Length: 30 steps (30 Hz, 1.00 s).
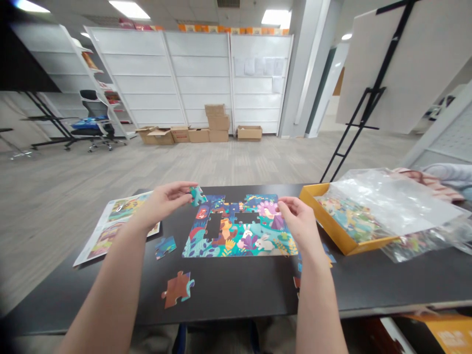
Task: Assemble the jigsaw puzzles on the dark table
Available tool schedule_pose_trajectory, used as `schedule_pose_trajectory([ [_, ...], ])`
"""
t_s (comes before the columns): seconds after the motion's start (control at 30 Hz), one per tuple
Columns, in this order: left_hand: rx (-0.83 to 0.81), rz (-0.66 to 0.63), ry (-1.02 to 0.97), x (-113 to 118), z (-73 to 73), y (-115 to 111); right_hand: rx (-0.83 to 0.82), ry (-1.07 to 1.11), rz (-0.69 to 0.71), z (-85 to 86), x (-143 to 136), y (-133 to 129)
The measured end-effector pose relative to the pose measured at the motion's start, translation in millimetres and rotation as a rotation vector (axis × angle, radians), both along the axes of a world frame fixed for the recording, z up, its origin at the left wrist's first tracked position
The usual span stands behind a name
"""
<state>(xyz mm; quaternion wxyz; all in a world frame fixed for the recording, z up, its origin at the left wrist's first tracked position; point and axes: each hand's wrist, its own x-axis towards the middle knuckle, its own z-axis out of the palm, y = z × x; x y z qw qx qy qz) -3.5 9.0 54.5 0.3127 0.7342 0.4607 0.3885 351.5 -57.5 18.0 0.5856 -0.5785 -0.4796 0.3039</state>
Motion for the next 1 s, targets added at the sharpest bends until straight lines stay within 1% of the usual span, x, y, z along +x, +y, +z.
schedule_pose_trajectory([
  [0.13,-0.037,0.013,0.082,-14.1,-30.5,11.3,-0.007,-0.006,0.034,-3.5,-2.8,2.6],
  [0.17,-0.045,0.009,0.087,-17.5,-35.6,13.0,-0.012,-0.009,0.040,-5.1,-3.7,3.5],
  [0.23,-0.058,0.006,0.085,-22.9,-41.4,14.4,-0.023,-0.018,0.051,-8.0,-5.8,5.4],
  [0.37,-0.107,0.011,0.066,-24.3,-41.8,11.2,-0.049,-0.046,0.062,-8.6,-12.9,7.6],
  [0.5,-0.169,0.031,0.046,-17.7,-40.5,8.1,-0.080,-0.068,0.089,-4.3,-22.7,7.3],
  [0.63,-0.199,0.018,0.008,-12.1,-41.4,8.3,-0.069,-0.080,0.142,-4.3,-29.5,7.4],
  [0.77,-0.213,-0.015,-0.018,-9.4,-41.6,9.2,-0.068,-0.099,0.157,-7.1,-31.0,7.9],
  [1.0,-0.209,-0.031,-0.017,-7.7,-42.7,10.4,-0.059,-0.153,0.150,-7.6,-29.7,8.0],
])
